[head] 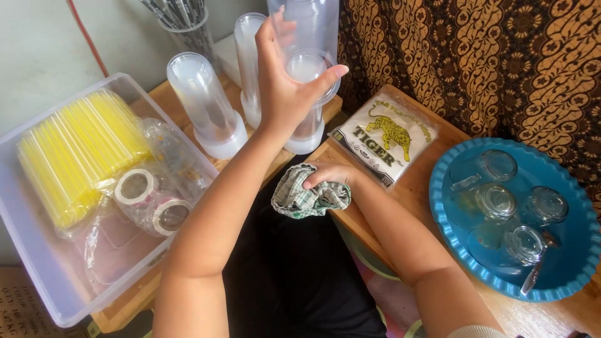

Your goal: Cleaning plastic cups by wiping them with a cloth

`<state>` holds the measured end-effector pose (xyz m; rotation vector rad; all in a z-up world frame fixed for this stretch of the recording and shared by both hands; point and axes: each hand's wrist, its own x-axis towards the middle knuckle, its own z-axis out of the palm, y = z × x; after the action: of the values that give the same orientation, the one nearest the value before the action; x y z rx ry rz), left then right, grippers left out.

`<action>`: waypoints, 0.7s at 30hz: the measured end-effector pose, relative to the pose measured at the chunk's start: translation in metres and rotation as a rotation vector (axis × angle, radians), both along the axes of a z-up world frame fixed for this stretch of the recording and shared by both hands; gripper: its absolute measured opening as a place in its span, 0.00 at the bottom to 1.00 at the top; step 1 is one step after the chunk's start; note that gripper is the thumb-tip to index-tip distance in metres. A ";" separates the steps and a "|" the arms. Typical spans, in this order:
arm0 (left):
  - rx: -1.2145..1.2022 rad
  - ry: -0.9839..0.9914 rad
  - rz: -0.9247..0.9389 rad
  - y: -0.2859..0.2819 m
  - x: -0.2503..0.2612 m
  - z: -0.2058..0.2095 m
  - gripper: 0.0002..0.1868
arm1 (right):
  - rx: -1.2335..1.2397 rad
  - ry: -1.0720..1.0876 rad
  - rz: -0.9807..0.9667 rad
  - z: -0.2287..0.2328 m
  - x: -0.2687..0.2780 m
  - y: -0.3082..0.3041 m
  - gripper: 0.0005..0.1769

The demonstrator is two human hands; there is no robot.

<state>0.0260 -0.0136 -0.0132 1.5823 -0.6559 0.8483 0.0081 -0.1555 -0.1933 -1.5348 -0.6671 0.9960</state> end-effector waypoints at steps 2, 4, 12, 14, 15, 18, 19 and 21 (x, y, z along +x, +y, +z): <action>0.032 0.003 0.025 -0.004 0.008 -0.008 0.50 | -0.004 -0.041 0.011 0.000 0.000 0.001 0.55; 0.035 0.026 0.032 -0.004 0.013 -0.017 0.50 | -0.112 -0.058 -0.024 -0.001 0.001 0.000 0.62; 0.099 0.137 0.117 0.003 0.011 -0.051 0.55 | -0.351 -0.053 -0.106 0.006 -0.004 0.000 0.75; 0.133 0.220 0.136 0.006 0.008 -0.056 0.56 | -0.172 -0.054 -0.061 0.012 -0.006 0.002 0.68; 0.133 0.219 0.136 0.006 0.007 -0.058 0.56 | -0.171 -0.055 -0.061 0.011 -0.006 0.002 0.68; 0.166 0.213 0.145 0.009 0.005 -0.066 0.55 | -0.369 -0.029 -0.114 0.009 -0.005 0.001 0.76; 0.195 0.218 0.166 0.009 0.006 -0.069 0.56 | -0.351 -0.030 -0.115 0.008 -0.005 0.001 0.75; 0.223 0.224 0.188 0.010 0.006 -0.075 0.56 | -0.332 -0.030 -0.114 0.008 -0.004 0.001 0.75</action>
<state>0.0322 -0.0035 -0.0886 1.9321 -0.4577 0.7385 0.0040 -0.1547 -0.1848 -1.8587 -0.4430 1.0352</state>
